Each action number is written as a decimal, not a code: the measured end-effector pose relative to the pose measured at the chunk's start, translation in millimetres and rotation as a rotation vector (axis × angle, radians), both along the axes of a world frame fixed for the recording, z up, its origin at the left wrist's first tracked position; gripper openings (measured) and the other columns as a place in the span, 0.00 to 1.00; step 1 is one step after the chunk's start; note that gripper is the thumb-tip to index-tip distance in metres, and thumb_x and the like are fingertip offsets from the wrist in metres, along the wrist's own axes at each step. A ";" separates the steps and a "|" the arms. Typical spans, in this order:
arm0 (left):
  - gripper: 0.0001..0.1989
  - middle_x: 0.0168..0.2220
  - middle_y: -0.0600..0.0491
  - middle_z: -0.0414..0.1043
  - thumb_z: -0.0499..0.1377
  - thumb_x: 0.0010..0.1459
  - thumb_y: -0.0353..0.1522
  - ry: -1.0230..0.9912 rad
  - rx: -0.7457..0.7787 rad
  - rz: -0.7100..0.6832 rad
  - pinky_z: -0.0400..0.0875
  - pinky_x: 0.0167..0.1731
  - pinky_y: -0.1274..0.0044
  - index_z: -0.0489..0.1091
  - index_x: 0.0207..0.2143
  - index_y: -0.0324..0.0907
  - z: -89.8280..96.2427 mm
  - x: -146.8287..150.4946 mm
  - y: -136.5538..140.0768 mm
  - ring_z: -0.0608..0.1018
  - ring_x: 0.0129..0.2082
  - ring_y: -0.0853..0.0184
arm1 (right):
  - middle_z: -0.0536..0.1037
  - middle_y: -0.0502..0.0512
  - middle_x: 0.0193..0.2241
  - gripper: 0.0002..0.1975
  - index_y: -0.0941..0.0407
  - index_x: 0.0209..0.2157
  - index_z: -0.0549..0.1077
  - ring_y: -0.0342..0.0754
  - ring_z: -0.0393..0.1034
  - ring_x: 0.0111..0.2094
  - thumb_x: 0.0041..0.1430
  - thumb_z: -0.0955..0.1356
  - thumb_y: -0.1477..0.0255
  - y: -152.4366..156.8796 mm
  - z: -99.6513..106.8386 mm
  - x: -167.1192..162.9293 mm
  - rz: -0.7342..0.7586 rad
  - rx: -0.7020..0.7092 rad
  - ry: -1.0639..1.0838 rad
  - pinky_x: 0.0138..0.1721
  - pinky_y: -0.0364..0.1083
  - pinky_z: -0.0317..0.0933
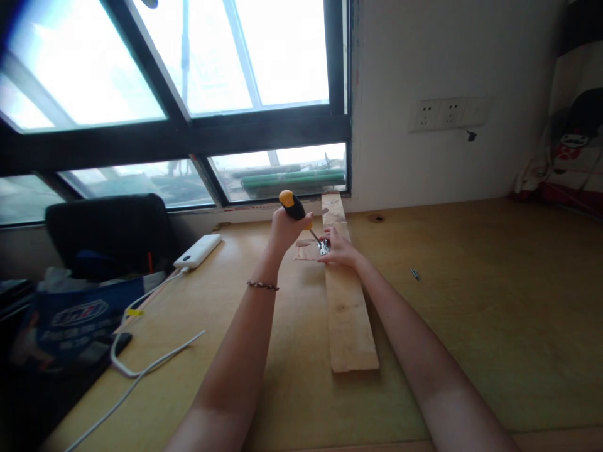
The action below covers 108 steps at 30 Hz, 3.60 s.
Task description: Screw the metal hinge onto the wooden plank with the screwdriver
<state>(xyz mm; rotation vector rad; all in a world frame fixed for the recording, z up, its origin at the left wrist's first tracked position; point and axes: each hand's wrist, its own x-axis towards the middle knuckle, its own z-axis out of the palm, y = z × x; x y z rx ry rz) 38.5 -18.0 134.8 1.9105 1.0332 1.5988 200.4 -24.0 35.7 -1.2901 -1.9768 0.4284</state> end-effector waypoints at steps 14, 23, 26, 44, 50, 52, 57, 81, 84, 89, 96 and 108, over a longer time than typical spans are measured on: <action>0.17 0.17 0.59 0.55 0.60 0.40 0.39 0.197 0.025 0.120 0.53 0.20 0.80 0.55 0.15 0.40 2.5 -3.7 0.1 0.58 0.20 0.75 | 0.62 0.62 0.49 0.35 0.59 0.45 0.63 0.55 0.62 0.50 0.33 0.75 0.64 -0.6 0.2 -0.5 0.006 -0.014 0.016 0.51 0.51 0.57; 0.16 0.17 0.58 0.56 0.60 0.41 0.39 0.217 0.040 0.105 0.54 0.21 0.80 0.56 0.16 0.40 -1.2 -0.9 2.5 0.59 0.20 0.74 | 0.63 0.61 0.49 0.37 0.58 0.46 0.61 0.55 0.62 0.50 0.32 0.74 0.64 1.6 -1.6 0.2 0.015 -0.024 0.031 0.51 0.51 0.56; 0.16 0.17 0.58 0.56 0.59 0.41 0.39 0.216 0.049 0.097 0.54 0.21 0.80 0.56 0.16 0.40 -1.1 -0.3 1.9 0.59 0.20 0.74 | 0.63 0.61 0.49 0.38 0.58 0.47 0.60 0.54 0.63 0.49 0.32 0.75 0.64 1.4 -1.2 0.1 0.020 -0.031 0.043 0.50 0.51 0.57; 0.17 0.17 0.59 0.54 0.60 0.40 0.40 0.200 0.057 0.115 0.53 0.20 0.80 0.54 0.15 0.41 -2.8 -3.0 4.3 0.57 0.19 0.75 | 0.62 0.61 0.49 0.35 0.58 0.45 0.62 0.54 0.62 0.50 0.33 0.74 0.64 -0.2 0.5 -0.5 0.006 -0.019 0.023 0.50 0.51 0.57; 0.17 0.16 0.59 0.54 0.60 0.40 0.40 0.214 0.032 0.111 0.53 0.20 0.80 0.54 0.15 0.41 -2.1 -3.1 4.1 0.58 0.20 0.74 | 0.63 0.61 0.48 0.35 0.58 0.46 0.62 0.54 0.62 0.49 0.33 0.74 0.64 -2.4 3.0 -1.6 -0.003 -0.022 0.015 0.50 0.51 0.57; 0.18 0.16 0.59 0.54 0.60 0.40 0.40 0.217 0.026 0.105 0.53 0.20 0.80 0.54 0.15 0.41 -2.3 -3.3 4.1 0.58 0.20 0.74 | 0.62 0.61 0.48 0.34 0.58 0.45 0.63 0.54 0.62 0.49 0.33 0.74 0.64 -2.9 3.6 -1.7 -0.004 -0.022 0.008 0.50 0.50 0.57; 0.18 0.16 0.59 0.53 0.60 0.40 0.39 0.211 0.026 0.073 0.53 0.20 0.80 0.54 0.14 0.40 -2.2 -5.1 5.5 0.59 0.20 0.74 | 0.64 0.61 0.48 0.37 0.58 0.46 0.60 0.54 0.62 0.49 0.33 0.74 0.65 -0.5 0.1 -0.1 0.009 -0.037 0.042 0.50 0.51 0.57; 0.18 0.25 0.55 0.67 0.63 0.37 0.29 -0.101 -0.086 -0.191 0.65 0.28 0.77 0.61 0.32 0.39 -1.5 3.9 11.9 0.71 0.26 0.70 | 0.63 0.60 0.48 0.36 0.57 0.44 0.61 0.54 0.64 0.48 0.32 0.75 0.64 3.1 -4.7 -0.8 -0.006 0.007 0.007 0.49 0.51 0.58; 0.21 0.23 0.56 0.66 0.66 0.33 0.33 -0.106 -0.105 -0.154 0.64 0.26 0.77 0.61 0.31 0.39 0.5 4.9 8.6 0.70 0.24 0.70 | 0.62 0.60 0.48 0.35 0.57 0.44 0.62 0.54 0.64 0.47 0.32 0.75 0.64 2.9 -4.3 -0.9 0.000 0.002 0.003 0.49 0.51 0.58; 0.18 0.22 0.55 0.66 0.67 0.32 0.38 -0.026 -0.125 -0.082 0.62 0.24 0.78 0.63 0.24 0.39 1.9 1.3 7.0 0.69 0.23 0.70 | 0.62 0.59 0.48 0.35 0.56 0.44 0.62 0.54 0.63 0.47 0.32 0.75 0.64 2.9 -4.4 -1.2 -0.001 -0.004 0.012 0.48 0.51 0.58; 0.17 0.21 0.56 0.65 0.66 0.32 0.38 0.007 -0.104 0.021 0.61 0.23 0.79 0.65 0.22 0.38 -2.6 -5.4 16.1 0.69 0.23 0.70 | 0.61 0.61 0.49 0.35 0.57 0.44 0.62 0.54 0.63 0.48 0.32 0.75 0.64 2.4 -4.8 -0.8 -0.005 0.004 0.008 0.49 0.51 0.58; 0.12 0.31 0.49 0.72 0.59 0.41 0.30 -0.263 -0.225 -0.386 0.69 0.33 0.75 0.65 0.32 0.37 3.2 1.1 5.7 0.75 0.33 0.66 | 0.67 0.60 0.45 0.39 0.56 0.47 0.57 0.54 0.64 0.48 0.31 0.75 0.66 2.0 -4.8 -1.8 -0.004 -0.020 0.053 0.49 0.52 0.57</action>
